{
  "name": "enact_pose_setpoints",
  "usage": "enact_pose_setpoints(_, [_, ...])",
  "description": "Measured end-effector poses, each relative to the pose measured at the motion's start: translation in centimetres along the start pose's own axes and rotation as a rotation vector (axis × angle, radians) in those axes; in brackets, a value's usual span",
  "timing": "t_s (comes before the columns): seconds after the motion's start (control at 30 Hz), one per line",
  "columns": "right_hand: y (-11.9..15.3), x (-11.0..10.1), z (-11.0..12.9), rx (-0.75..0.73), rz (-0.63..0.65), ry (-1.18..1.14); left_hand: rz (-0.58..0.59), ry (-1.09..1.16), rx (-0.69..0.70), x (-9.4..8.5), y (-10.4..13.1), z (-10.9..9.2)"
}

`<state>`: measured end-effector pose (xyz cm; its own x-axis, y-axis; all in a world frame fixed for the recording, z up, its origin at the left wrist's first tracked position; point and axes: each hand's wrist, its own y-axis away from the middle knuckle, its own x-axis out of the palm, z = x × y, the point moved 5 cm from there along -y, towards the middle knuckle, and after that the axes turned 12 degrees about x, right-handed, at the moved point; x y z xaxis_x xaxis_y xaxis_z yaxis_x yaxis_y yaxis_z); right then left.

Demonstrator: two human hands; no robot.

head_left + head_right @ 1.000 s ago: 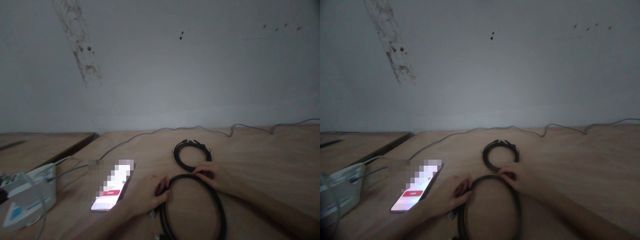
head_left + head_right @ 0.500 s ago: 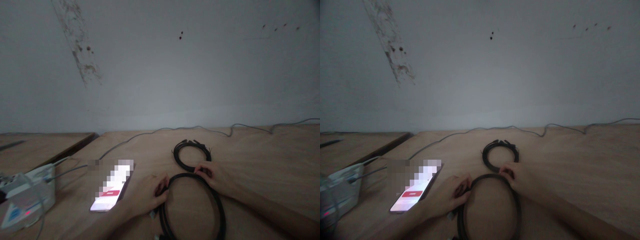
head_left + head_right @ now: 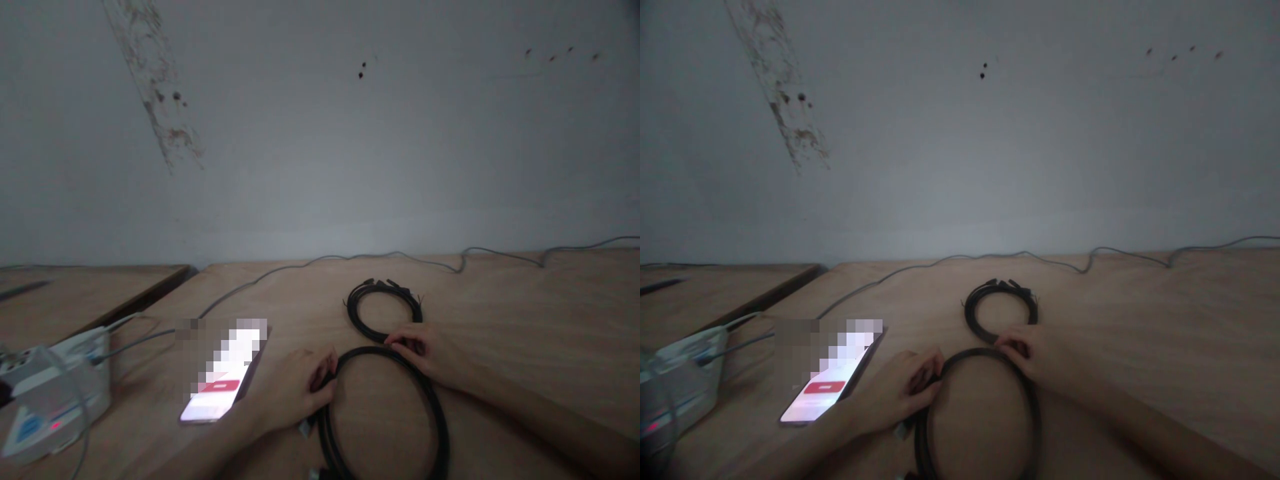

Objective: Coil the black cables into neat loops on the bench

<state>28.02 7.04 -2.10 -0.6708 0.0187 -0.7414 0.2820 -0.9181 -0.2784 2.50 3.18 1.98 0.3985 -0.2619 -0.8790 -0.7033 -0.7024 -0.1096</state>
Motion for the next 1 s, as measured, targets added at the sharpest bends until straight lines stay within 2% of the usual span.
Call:
enact_pose_setpoints(0.3, [0.4, -0.3, 0.7, 0.018, -0.043, 0.058, 0.006, -0.015, -0.016, 0.1, 0.1, 0.1])
enact_pose_setpoints(0.53, [0.8, -0.2, 1.0, -0.238, -0.033, 0.063, 0.002, -0.002, -0.003, 0.3, 0.0, 0.3])
enact_pose_setpoints(0.73, [0.7, 0.3, 0.6, -0.261, -0.043, 0.088, 0.006, -0.016, -0.016, 0.2, 0.1, 0.4])
enact_pose_setpoints(1.0, [1.1, -0.4, 1.0, -0.228, -0.086, 0.035, -0.003, -0.04, -0.012, 0.3, 0.2, 0.5])
